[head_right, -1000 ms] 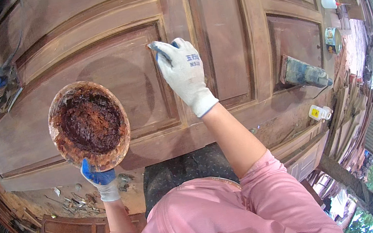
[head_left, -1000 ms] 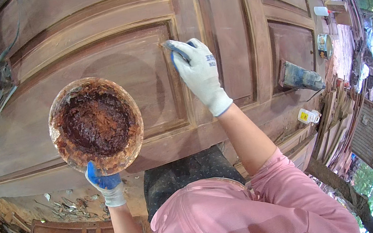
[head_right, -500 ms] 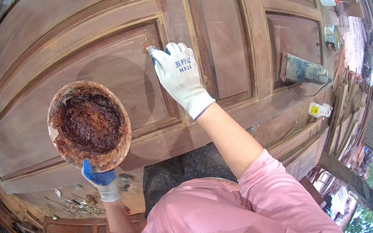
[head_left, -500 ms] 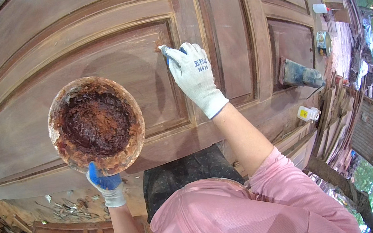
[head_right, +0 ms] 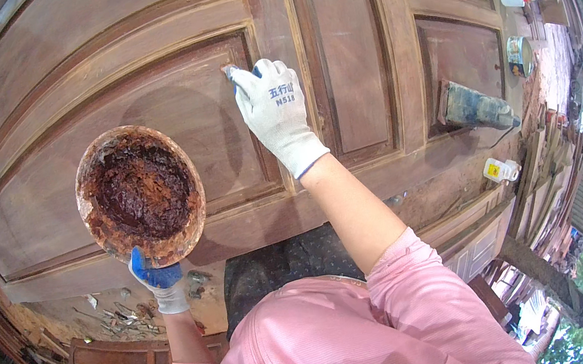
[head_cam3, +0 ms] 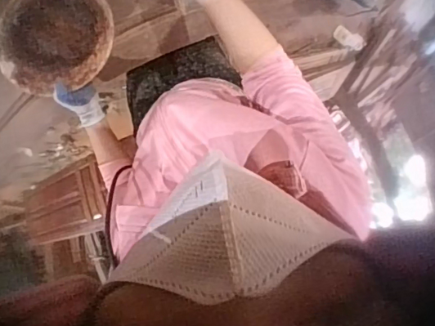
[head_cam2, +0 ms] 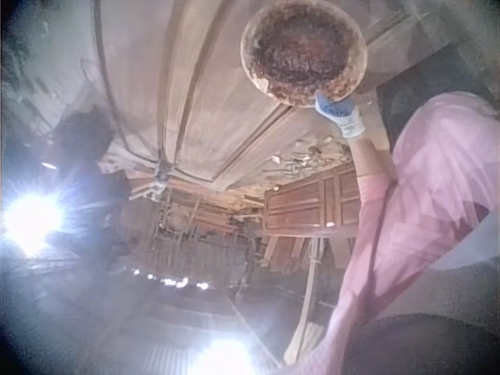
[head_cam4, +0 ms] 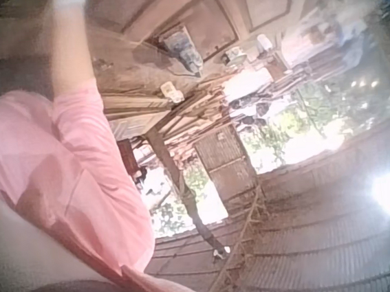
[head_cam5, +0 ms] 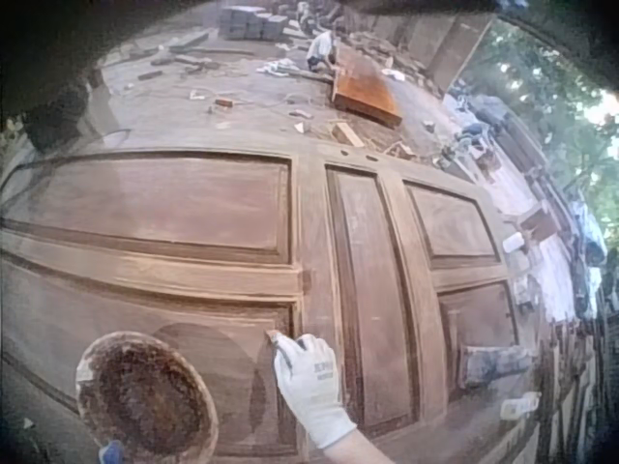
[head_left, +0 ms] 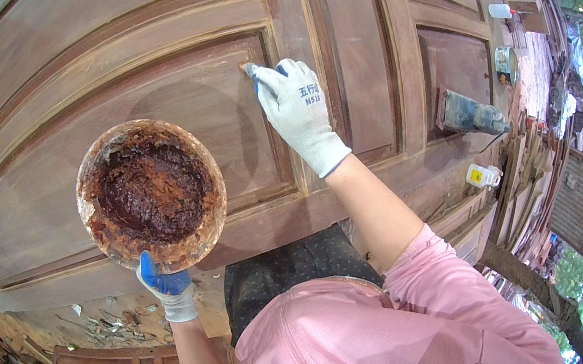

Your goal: The person applies a dark paste to a wooden door panel using a putty knife, then sands the surface with an electric sander. The person moves around the door to reach different areas and continues sanding until the end of the clip.

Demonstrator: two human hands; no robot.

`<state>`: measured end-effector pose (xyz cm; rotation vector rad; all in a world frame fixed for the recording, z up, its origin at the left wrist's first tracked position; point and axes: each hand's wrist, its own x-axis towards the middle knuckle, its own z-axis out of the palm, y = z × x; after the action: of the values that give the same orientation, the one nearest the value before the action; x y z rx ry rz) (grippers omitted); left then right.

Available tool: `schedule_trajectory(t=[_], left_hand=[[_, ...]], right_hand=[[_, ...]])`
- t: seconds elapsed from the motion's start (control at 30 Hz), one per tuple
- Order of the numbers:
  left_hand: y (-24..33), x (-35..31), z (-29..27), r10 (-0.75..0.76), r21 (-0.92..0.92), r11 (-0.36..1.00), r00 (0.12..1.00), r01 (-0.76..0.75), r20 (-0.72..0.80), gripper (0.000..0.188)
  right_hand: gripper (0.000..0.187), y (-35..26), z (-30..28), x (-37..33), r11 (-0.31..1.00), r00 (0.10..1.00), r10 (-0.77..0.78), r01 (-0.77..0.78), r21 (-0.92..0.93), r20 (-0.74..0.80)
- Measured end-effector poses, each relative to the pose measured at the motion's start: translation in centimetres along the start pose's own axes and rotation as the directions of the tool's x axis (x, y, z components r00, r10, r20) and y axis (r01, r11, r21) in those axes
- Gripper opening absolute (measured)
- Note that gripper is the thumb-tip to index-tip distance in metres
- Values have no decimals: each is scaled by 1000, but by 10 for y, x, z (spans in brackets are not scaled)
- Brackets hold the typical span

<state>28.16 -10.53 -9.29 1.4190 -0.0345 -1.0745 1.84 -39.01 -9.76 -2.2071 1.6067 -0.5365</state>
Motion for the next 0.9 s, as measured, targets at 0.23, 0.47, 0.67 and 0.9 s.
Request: schedule_trajectory(t=[0.23,0.47,0.67,0.9], left_hand=[[-14,4,-21,287,511,788,939,-343,188,33],[-10,7,-23,-1,83,997,993,-9,116,43],[-9,7,-24,-38,36,999,985,33,170,50],[-14,7,-27,67,360,924,983,-125,169,51]], right_hand=[[27,-2,-12,-12,986,992,75,-89,144,98],[24,-3,-8,6,1000,999,23,-23,4,22],[26,-1,-18,-1,1000,995,5,-7,20,104],[29,-5,-10,9,991,992,-86,94,-91,87]])
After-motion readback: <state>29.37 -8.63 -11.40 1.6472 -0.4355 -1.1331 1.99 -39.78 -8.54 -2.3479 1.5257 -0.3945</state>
